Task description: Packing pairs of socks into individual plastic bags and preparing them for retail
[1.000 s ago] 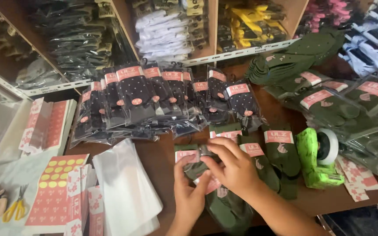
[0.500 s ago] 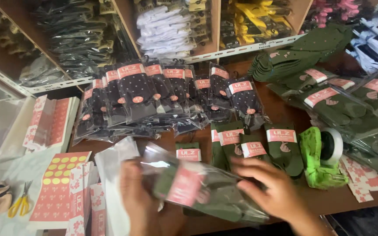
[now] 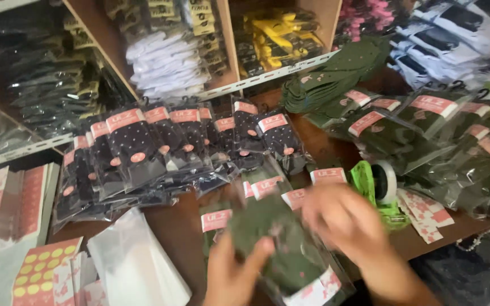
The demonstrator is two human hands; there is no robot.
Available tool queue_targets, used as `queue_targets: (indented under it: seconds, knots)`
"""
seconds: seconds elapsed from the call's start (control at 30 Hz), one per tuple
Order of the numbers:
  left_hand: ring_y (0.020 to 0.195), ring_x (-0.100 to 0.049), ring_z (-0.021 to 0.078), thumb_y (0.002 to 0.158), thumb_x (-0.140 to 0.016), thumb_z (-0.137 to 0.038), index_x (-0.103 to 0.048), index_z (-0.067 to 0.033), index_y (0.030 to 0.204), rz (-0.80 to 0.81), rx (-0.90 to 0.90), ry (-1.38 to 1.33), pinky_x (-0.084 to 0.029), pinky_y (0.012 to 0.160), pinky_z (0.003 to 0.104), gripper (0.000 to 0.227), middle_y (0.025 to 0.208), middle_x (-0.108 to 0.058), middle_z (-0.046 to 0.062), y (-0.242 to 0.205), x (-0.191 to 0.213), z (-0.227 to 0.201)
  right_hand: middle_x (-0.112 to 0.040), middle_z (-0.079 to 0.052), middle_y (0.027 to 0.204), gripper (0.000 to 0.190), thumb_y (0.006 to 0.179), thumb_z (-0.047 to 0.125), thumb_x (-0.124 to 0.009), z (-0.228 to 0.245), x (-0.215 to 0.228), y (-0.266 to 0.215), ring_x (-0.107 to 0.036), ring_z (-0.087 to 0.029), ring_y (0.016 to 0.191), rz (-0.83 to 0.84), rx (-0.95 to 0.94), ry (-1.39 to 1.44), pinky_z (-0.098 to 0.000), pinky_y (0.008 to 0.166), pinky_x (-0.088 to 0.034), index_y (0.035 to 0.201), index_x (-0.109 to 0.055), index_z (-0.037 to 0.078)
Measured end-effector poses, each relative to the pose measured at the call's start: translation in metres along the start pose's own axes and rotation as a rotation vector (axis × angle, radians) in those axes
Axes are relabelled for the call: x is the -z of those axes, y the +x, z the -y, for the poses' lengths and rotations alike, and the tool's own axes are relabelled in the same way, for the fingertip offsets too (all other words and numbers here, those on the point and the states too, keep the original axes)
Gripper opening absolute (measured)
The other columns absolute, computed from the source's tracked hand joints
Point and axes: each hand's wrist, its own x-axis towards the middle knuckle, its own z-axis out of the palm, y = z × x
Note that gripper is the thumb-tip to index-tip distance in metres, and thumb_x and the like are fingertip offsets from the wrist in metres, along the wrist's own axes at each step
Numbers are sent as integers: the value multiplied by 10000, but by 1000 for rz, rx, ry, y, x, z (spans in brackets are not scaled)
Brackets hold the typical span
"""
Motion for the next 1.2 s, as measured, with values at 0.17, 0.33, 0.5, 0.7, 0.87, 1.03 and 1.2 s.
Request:
queue_targets:
  seconds: [0.17, 0.33, 0.5, 0.7, 0.87, 1.03, 1.2]
  knots:
    - [862, -554, 84, 1002, -617, -295, -709, -107, 955, 133, 37, 47, -449, 834, 266, 214, 868, -630, -36, 76, -17, 56, -699, 69, 854, 200, 934, 301, -724, -122, 60, 32, -585, -54, 812, -185, -477, -435, -212, 725, -443, 953, -776, 109]
    - [932, -579, 91, 1036, -525, -245, -648, -118, 988, 159, -66, 61, -437, 830, 250, 184, 993, -630, -27, 75, -15, 41, -814, -22, 1040, 221, 917, 203, -702, -122, 77, 31, -710, -97, 958, -186, -463, -451, -244, 875, -525, 1052, -813, 68]
    - [1226, -720, 274, 1075, -458, -183, -715, -92, 906, 372, -525, -66, -540, 1000, 332, 321, 1358, -680, 231, 47, -3, 41, -846, -107, 919, 172, 869, 3, -709, -90, 70, 1, -836, -204, 824, -27, -91, -452, -288, 757, -681, 739, -761, 102]
    - [1234, -724, 294, 1051, -417, -521, -527, -151, 716, 528, -458, 25, -498, 832, 343, 511, 1430, -645, 248, 33, 0, 35, -756, -158, 1172, 372, 1019, 65, -421, -54, 52, -36, -813, -270, 908, 28, 308, -711, -335, 794, -642, 691, -587, 125]
    - [627, -612, 94, 805, -823, -107, -367, -162, 625, 159, -379, 91, -433, 594, 235, 493, 730, -722, 20, 25, -18, 68, -667, -206, 1317, 187, 1011, 30, -468, -41, 118, -83, -730, -333, 1142, -252, 78, -668, -425, 902, -670, 920, -601, 123]
    - [723, -697, 141, 753, -854, -147, -621, -119, 1101, 43, -51, 78, -553, 644, 285, 420, 879, -751, 74, 24, -23, 54, -738, -33, 1189, 410, 922, 467, -626, -52, 184, -121, -702, -223, 1080, -672, -827, -1174, -367, 940, -492, 1153, -763, 158]
    - [852, -798, 77, 760, -826, -234, -662, -232, 1347, 34, -129, 199, -577, 840, 214, 610, 963, -857, 32, 20, -42, 33, -625, -80, 1142, 263, 906, 318, -737, -60, 144, -149, -615, -225, 926, -934, -594, -1074, -366, 842, -470, 915, -751, 56]
